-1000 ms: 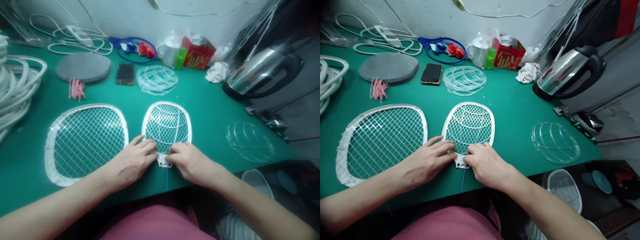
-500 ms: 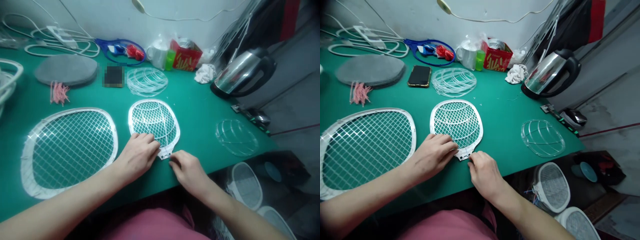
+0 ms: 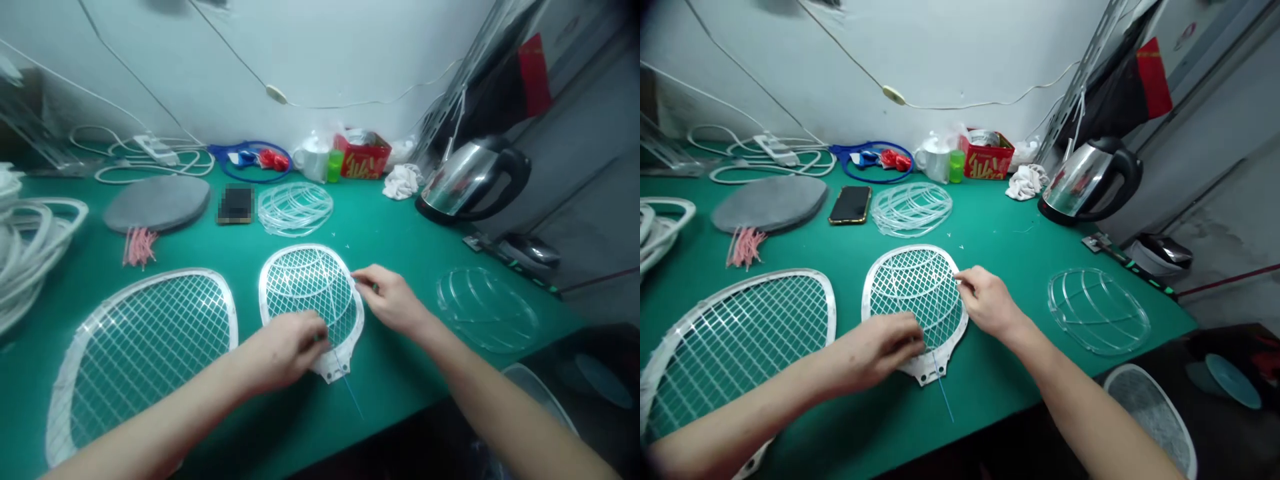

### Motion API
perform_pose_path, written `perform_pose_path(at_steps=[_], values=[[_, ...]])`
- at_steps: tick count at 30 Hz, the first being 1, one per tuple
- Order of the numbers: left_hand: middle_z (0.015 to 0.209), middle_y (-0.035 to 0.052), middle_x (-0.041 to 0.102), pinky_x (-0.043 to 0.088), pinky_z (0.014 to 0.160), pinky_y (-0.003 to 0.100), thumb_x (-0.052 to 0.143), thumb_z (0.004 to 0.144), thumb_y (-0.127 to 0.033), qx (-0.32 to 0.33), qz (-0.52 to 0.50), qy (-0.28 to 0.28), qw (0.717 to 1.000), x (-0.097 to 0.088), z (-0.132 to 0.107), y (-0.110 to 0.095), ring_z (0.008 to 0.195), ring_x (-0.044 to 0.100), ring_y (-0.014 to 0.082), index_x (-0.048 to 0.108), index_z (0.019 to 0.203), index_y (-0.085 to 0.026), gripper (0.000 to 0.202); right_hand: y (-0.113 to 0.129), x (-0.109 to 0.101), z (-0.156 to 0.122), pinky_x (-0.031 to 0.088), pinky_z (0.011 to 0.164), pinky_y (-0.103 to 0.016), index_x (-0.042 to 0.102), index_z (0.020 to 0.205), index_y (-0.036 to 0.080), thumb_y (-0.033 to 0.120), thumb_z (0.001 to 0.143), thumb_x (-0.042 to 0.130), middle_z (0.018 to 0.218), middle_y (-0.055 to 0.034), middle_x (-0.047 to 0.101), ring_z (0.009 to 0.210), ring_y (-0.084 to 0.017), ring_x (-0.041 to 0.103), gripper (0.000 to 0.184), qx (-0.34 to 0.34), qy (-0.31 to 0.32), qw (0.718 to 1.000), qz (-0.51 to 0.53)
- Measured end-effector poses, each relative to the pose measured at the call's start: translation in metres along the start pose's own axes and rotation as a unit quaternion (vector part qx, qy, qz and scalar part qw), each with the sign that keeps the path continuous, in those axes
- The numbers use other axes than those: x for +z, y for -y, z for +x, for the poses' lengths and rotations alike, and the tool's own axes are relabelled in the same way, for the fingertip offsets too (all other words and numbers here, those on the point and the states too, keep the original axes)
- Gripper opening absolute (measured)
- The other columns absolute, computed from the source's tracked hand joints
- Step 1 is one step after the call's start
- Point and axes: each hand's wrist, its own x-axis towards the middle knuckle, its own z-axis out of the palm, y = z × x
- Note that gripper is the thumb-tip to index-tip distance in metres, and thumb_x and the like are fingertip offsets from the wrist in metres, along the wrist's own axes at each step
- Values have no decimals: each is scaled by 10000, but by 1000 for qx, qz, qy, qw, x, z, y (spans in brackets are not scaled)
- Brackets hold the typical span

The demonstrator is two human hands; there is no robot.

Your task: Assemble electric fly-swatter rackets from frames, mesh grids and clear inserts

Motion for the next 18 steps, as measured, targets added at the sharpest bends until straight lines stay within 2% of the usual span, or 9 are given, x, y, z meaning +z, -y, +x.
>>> perform_pose_path(at_steps=[2,3,4,7,10,14,18], values=[[931,69,596,415,633,274,381,877,-279,-69,80,-97,990,-15,11,23,768,548,167,588,941,-174,240,-10,13,33,414,832,-309,605,1093,175,125,832,429,1047,-88,602,962,-183,535,318,-56,8,997,-55],[1004,96,583,418,671,307,376,873,-264,-108,137,-143,974,-20,18,36,835,545,200,578,1026,-163,273,-13,21,50,398,861,-332,588,1139,181,115,833,410,1125,-95,576,1023,-200,504,359,-80,22,993,-86],[1059,112,567,415,695,334,370,869,-251,-139,185,-165,959,-24,25,48,883,536,227,564,1088,-159,307,-15,29,65,384,875,-353,570,1175,192,109,834,395,1185,-94,547,1063,-215,476,392,-94,37,988,-115],[1035,101,568,405,679,335,349,859,-209,-173,249,-142,942,-28,43,79,855,524,231,564,1134,-185,350,-13,49,98,376,851,-381,543,1219,246,108,834,374,1203,-73,533,1041,-227,466,443,-113,88,973,-180],[931,82,563,395,671,312,355,827,-141,-148,258,-120,947,-26,53,97,762,499,199,584,1128,-211,385,-12,56,113,385,792,-366,545,1218,278,111,825,381,1133,-65,548,958,-222,478,457,-133,116,958,-225],[887,68,534,386,662,300,361,803,-107,-120,252,-126,952,-25,56,107,734,482,185,567,1174,-246,446,-15,55,116,379,763,-333,517,1243,312,84,818,382,1122,-57,526,911,-203,464,502,-152,134,947,-250],[860,54,521,374,633,287,340,819,-115,-102,284,-105,948,-26,57,110,724,485,175,521,1230,-305,488,-13,53,118,381,742,-337,526,1217,297,72,823,371,1067,-65,522,882,-204,461,480,-160,151,938,-268]])
